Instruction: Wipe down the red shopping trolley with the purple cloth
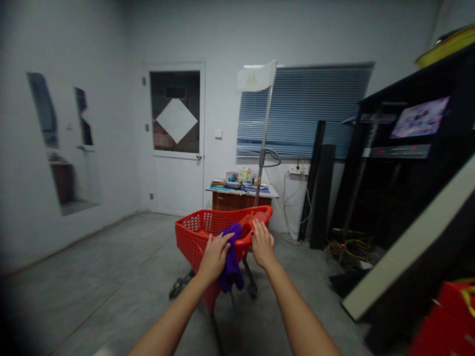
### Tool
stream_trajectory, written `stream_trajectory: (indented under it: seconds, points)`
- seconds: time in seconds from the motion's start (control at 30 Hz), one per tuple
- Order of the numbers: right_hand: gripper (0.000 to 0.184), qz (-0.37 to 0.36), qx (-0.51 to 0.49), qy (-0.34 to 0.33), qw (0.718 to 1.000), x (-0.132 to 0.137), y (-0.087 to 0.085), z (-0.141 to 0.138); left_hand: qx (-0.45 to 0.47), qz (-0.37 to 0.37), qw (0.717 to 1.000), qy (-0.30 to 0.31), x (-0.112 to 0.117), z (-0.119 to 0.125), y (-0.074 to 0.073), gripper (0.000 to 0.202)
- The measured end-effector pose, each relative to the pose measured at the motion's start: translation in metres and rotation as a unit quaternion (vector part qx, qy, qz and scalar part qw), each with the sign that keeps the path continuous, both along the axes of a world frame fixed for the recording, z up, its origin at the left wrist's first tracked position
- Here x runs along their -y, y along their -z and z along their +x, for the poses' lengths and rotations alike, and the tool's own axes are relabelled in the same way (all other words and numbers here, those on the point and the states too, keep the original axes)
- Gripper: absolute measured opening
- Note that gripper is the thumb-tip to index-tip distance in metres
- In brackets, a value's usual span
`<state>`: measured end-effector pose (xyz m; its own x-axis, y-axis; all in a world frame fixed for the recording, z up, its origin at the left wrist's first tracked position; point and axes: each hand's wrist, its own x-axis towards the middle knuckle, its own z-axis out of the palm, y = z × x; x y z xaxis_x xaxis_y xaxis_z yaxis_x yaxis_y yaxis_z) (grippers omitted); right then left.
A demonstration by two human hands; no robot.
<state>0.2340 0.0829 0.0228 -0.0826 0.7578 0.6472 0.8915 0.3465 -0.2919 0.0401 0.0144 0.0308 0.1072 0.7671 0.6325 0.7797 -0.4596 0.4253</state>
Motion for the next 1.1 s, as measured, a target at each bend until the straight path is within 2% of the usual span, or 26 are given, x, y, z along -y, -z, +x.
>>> stream_trajectory:
  seconds: [0.1,0.17,0.23,0.37,0.43,0.53,0.63,0.7,0.77,0.87,0.93,1.0,1.1]
  points:
    - [0.055,-0.001,-0.015,0.017,1.0,0.008,-0.001,-0.013,0.045,-0.026,0.998,-0.031,-0.012,-0.021,0.002,0.038]
    - [0.055,0.012,-0.028,0.028,0.999,0.013,0.001,-0.028,0.068,-0.029,0.996,-0.049,-0.013,-0.026,-0.001,0.038]
    - [0.056,0.026,-0.043,0.035,0.998,0.019,0.006,-0.045,0.064,-0.015,0.997,-0.046,-0.005,-0.023,-0.006,0.038]
    - [0.056,0.031,-0.048,0.026,0.998,0.032,0.009,-0.067,-0.008,0.032,0.999,-0.007,0.018,-0.016,-0.019,0.036]
    - [0.054,0.028,-0.027,-0.004,0.999,0.034,0.005,-0.065,-0.03,0.042,0.999,-0.008,0.024,-0.025,-0.021,0.035]
    - [0.051,0.025,0.006,-0.043,0.999,0.03,-0.008,-0.048,-0.023,0.026,0.999,-0.03,0.025,-0.048,-0.024,0.035]
    - [0.051,0.001,0.009,-0.01,1.0,0.019,-0.017,-0.03,-0.019,0.007,0.997,-0.077,0.022,-0.063,-0.03,0.036]
    - [0.052,-0.01,0.018,-0.004,1.0,0.014,-0.018,-0.029,-0.044,0.007,0.991,-0.123,0.021,-0.058,-0.036,0.036]
    - [0.054,-0.002,0.017,-0.001,1.0,0.013,-0.014,-0.035,-0.085,0.02,0.985,-0.152,0.02,-0.042,-0.041,0.035]
    - [0.058,0.013,0.011,0.015,1.0,0.02,-0.01,-0.046,-0.131,0.051,0.979,-0.15,0.016,-0.013,-0.044,0.037]
    - [0.059,0.015,0.021,0.02,0.999,0.027,-0.011,-0.047,-0.146,0.061,0.978,-0.134,0.015,-0.004,-0.044,0.039]
    - [0.058,0.016,0.037,0.018,0.999,0.032,-0.016,-0.043,-0.152,0.064,0.979,-0.118,0.017,-0.01,-0.041,0.04]
    - [0.054,0.015,0.064,-0.005,0.998,0.036,-0.024,-0.033,-0.136,0.069,0.98,-0.124,0.028,-0.037,-0.032,0.038]
